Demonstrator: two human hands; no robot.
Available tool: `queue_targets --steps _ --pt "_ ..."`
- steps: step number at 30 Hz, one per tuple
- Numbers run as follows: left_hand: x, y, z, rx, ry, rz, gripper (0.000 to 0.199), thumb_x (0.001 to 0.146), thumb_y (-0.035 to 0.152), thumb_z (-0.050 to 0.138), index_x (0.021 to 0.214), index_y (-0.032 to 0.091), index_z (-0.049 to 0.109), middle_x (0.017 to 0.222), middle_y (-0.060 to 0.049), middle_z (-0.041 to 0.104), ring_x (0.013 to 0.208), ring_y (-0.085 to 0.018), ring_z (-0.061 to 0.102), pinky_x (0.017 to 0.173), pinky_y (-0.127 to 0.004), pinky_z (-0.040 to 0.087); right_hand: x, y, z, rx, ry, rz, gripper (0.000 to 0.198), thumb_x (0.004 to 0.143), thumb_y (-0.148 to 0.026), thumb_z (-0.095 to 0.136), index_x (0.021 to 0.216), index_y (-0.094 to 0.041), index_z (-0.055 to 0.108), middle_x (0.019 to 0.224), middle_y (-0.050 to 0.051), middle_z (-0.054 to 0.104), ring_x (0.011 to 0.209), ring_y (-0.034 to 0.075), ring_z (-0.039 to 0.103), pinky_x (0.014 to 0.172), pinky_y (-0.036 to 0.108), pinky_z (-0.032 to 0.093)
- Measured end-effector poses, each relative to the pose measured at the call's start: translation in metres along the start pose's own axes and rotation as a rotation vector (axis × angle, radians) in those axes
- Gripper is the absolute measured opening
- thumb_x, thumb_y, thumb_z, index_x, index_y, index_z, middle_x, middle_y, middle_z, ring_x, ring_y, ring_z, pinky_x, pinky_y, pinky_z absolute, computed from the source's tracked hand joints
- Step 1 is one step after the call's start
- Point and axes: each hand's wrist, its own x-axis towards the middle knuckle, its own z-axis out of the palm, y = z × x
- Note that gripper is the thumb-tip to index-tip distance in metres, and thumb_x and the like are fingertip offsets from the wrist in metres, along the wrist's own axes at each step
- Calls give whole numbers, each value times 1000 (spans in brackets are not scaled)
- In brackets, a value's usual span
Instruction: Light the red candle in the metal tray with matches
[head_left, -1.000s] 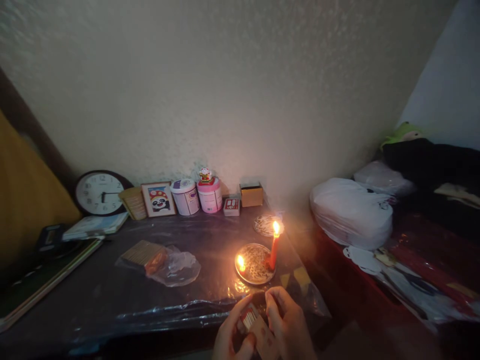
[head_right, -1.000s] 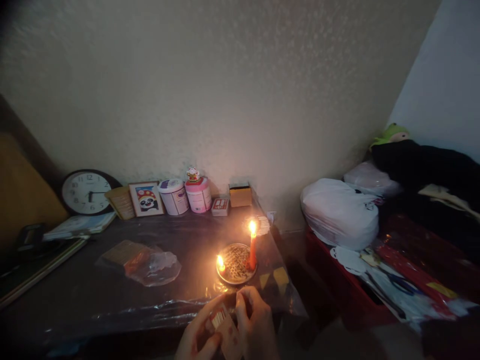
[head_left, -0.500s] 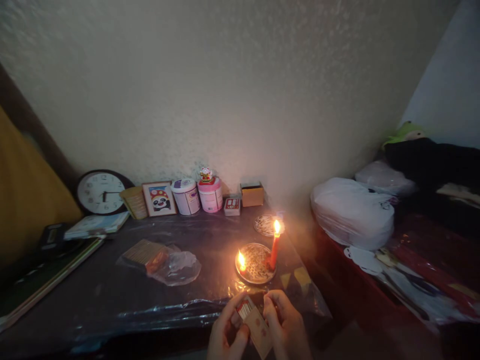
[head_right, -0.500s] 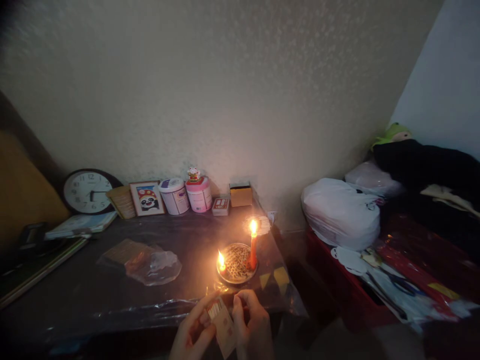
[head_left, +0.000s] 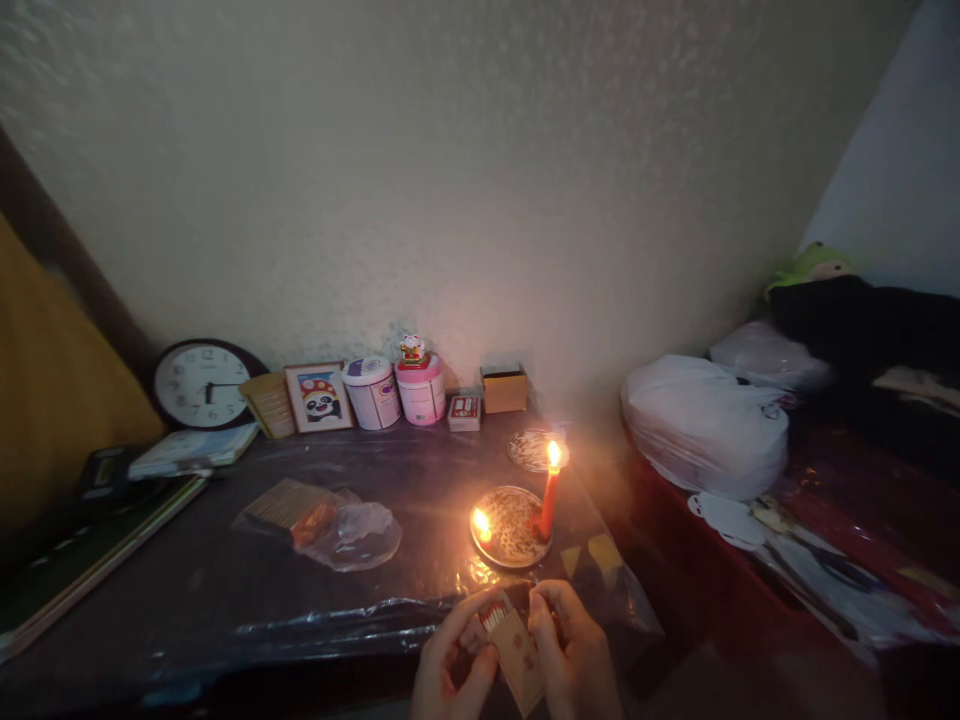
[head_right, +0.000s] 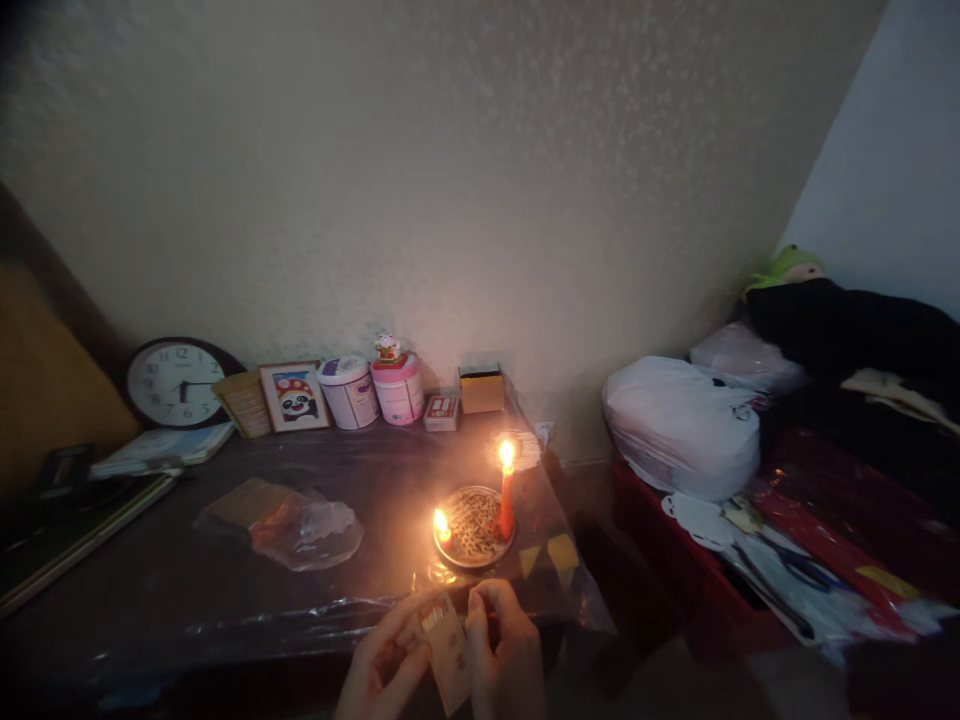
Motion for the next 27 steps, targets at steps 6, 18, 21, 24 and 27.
queue_targets --steps 6,18,21,24,27 --pt "-2 11 -1 231 22 73 30 74 39 63 94 20 75 82 -8 75 76 -24 68 71 -33 55 0 3 1 -7 0 -3 32 90 -45 41 72 -20 51 60 -4 47 53 13 50 50 20 41" --pt "-4 1 -6 379 78 89 25 75 30 61 93 23 77 96 -9 76 89 -26 69 82 -34 54 -1 1 1 -23 -4 -15 32 90 -43 40 73 -20 52 60 -3 50 54 13 52 51 21 42" --pt "-4 -10 -8 394 97 95 26 75 28 60 93 21 76 98 -10 75 90 -27 68 84 -36 53 -1 0 1 -18 2 -14 31 90 -43 40 72 -20 52 60 -3 51 54 14 53 53 21 43" --pt "-7 -17 -5 346 119 128 25 76 27 60 94 21 76 97 -10 75 88 -27 68 81 -36 53 0 -2 1 -25 15 -2 31 90 -43 41 72 -20 52 60 -3 52 55 14 54 54 22 44" --pt "-11 -22 2 309 146 153 28 71 27 66 98 22 73 100 -9 74 90 -28 68 80 -35 54 2 -2 0 -21 28 17 31 89 -43 43 71 -20 53 59 -3 53 55 15 55 52 22 43"
